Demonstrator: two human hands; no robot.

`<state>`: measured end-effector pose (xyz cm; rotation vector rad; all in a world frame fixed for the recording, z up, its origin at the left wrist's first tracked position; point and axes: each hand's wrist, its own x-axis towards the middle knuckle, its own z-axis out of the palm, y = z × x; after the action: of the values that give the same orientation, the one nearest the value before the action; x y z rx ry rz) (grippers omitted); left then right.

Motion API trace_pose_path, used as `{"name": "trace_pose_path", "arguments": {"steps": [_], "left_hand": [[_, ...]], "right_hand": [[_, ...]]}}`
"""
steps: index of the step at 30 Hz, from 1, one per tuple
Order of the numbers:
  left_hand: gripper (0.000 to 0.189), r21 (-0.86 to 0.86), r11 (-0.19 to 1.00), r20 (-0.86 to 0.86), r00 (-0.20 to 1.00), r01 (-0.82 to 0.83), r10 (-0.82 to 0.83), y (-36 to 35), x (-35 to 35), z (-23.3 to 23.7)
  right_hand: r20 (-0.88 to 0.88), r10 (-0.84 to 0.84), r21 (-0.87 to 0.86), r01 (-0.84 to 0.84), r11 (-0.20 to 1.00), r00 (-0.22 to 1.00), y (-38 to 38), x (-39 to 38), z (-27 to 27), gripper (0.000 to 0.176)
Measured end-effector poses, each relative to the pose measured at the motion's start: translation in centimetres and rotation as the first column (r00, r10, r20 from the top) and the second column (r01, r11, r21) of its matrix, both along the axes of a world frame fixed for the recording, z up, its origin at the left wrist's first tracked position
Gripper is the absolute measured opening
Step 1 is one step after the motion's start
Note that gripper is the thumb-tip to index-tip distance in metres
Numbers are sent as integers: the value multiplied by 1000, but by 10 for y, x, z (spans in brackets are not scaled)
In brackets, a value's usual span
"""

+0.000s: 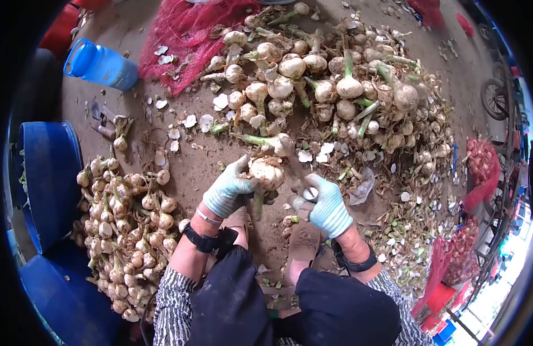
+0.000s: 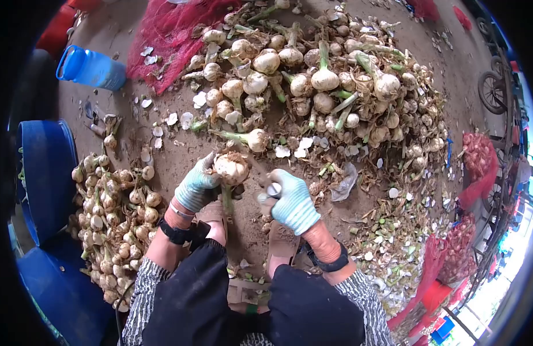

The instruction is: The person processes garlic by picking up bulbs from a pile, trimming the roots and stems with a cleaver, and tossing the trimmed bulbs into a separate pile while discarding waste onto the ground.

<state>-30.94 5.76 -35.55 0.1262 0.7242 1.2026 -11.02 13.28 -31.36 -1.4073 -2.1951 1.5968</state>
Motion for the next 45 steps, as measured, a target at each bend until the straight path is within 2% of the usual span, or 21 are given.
{"name": "trace_pose_path", "arguments": {"steps": [1, 3, 5, 7, 9, 11, 15, 25, 27, 28, 29, 31, 32, 33, 34, 35, 37, 38, 41, 43, 45], "left_hand": [[62, 18, 1000, 74, 997, 24, -25, -4, -1, -7], [58, -7, 998, -60, 996, 70, -71, -13, -6, -23], [63, -72, 985, -344, 922, 160, -175, -21, -7, -27], [69, -134, 973, -435, 871, 188, -228, -25, -3, -13], [76, -43, 998, -526, 851, -40, 11, -32, 7, -8], [80, -127, 990, -484, 875, -61, -8, -37, 7, -9], [79, -1, 999, -504, 863, -44, 38, -35, 8, -9], [42, 72, 997, -543, 837, -39, 72, -23, 9, 17], [41, -122, 938, -601, 728, 323, -329, -19, -5, 30], [42, 74, 997, -481, 876, 10, 27, -31, 12, 31], [44, 331, 903, -634, 773, 273, -1, -31, 1, 32], [36, 360, 903, -896, 357, 236, 264, -33, 0, 33], [38, 153, 958, -881, 472, 241, 22, -27, -4, 29], [41, -42, 962, -802, 565, 271, -194, -13, -9, 24], [51, -203, 924, -971, 58, 324, -234, -11, -10, 13], [49, -249, 927, -956, -225, 281, -189, -8, -9, 9], [42, -12, 994, -862, 504, -109, 45, -10, -10, -8], [32, 15, 967, -555, 802, -253, 219, -14, -16, -14], [39, -93, 896, 14, 899, -435, 438, -20, -20, -21], [41, -88, 883, 55, 883, -461, 466, -20, -19, -16], [43, -79, 874, 100, 869, -479, 485, -18, -16, -13]], "right_hand": [[0, -10, 0, 10, 1000, 1000, 0, -4, 2, 26], [-14, 214, 390, -191, 901, 977, -2, -12, 5, 26], [2, 213, 366, -199, 909, 977, -4, -15, 6, 32], [9, 254, 327, -242, 913, 967, -7, -16, 9, 37], [-15, 253, 303, -236, 923, 967, -13, -18, 6, 37], [-5, 270, 350, -251, 902, 963, -19, -18, -6, 28], [16, 254, 297, -247, 922, 967, -17, -18, -23, 26], [-68, 257, 387, -212, 897, 964, -20, -18, -40, 33], [-66, 246, 395, -201, 897, 967, -16, -6, -69, 32], [-1, 26, 185, -26, 982, 1000, -4, 8, -99, 25], [109, -183, -19, 187, 982, 977, 2, 20, -113, 18], [90, -294, -59, 299, 952, 952, 12, 22, -58, 11], [-156, -773, -690, 492, 531, 615, 1, 32, -91, 9], [-148, -782, -687, 506, 522, 605, -11, 28, -76, 9], [-218, -495, -408, 382, 829, 841, -18, 7, -50, 15], [-154, -159, -100, 144, 984, 975, -27, -7, -30, 21], [-82, 1, 18, 0, 1000, 997, -34, -17, -18, 29], [-135, 10, 59, -2, 998, 991, -40, -21, -18, 31], [-120, -71, 9, 73, 997, 990, -55, -27, -33, 34], [-153, -135, 16, 139, 990, 979, -58, -35, -40, 33], [-186, -333, -152, 308, 939, 924, -53, -43, -46, 28]]}}
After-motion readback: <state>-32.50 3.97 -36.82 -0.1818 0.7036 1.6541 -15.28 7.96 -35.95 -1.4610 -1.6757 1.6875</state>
